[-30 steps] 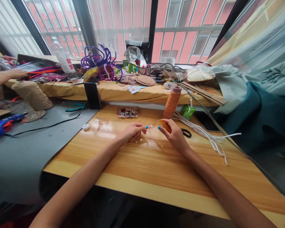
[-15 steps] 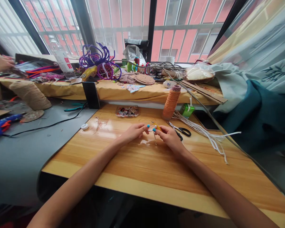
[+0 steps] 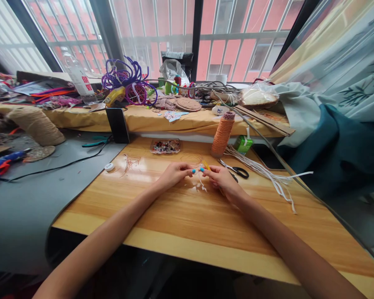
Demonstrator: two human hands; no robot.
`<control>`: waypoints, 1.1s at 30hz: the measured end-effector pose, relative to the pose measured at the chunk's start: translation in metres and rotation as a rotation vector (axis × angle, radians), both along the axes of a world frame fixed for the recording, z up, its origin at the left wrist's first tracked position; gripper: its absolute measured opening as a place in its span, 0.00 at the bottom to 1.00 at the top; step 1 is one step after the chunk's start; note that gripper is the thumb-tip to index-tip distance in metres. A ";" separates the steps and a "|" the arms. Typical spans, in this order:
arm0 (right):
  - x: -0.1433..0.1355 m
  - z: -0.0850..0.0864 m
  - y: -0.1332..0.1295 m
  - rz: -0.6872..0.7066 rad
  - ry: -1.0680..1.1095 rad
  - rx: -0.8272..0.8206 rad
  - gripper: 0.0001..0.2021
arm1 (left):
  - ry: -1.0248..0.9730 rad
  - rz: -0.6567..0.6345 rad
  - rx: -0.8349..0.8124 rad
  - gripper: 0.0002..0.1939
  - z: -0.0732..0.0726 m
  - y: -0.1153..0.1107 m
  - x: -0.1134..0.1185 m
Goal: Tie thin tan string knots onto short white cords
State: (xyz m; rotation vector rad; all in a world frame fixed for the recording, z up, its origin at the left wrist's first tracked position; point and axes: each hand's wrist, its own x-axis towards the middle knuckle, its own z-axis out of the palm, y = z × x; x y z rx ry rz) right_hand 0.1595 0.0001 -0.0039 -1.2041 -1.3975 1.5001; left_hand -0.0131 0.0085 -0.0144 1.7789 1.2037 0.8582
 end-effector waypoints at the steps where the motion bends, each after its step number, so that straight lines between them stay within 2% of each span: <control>1: 0.000 -0.001 0.000 0.019 0.004 -0.015 0.15 | -0.007 -0.005 -0.004 0.15 -0.001 0.000 0.000; 8: -0.002 -0.005 0.001 0.046 0.077 -0.019 0.14 | -0.111 -0.027 -0.090 0.18 -0.001 0.001 0.003; 13: -0.001 -0.001 0.000 0.049 0.135 -0.057 0.11 | -0.246 -0.061 -0.077 0.18 0.002 -0.003 0.005; 18: -0.002 0.004 -0.003 0.083 0.172 -0.092 0.11 | -0.220 -0.078 -0.022 0.13 0.002 -0.006 0.005; 24: -0.003 0.005 -0.005 0.058 0.135 -0.095 0.13 | -0.184 -0.055 0.065 0.12 0.003 -0.007 0.006; 33: -0.001 0.005 -0.005 0.112 0.147 -0.090 0.13 | -0.195 -0.054 0.115 0.09 0.000 -0.007 0.005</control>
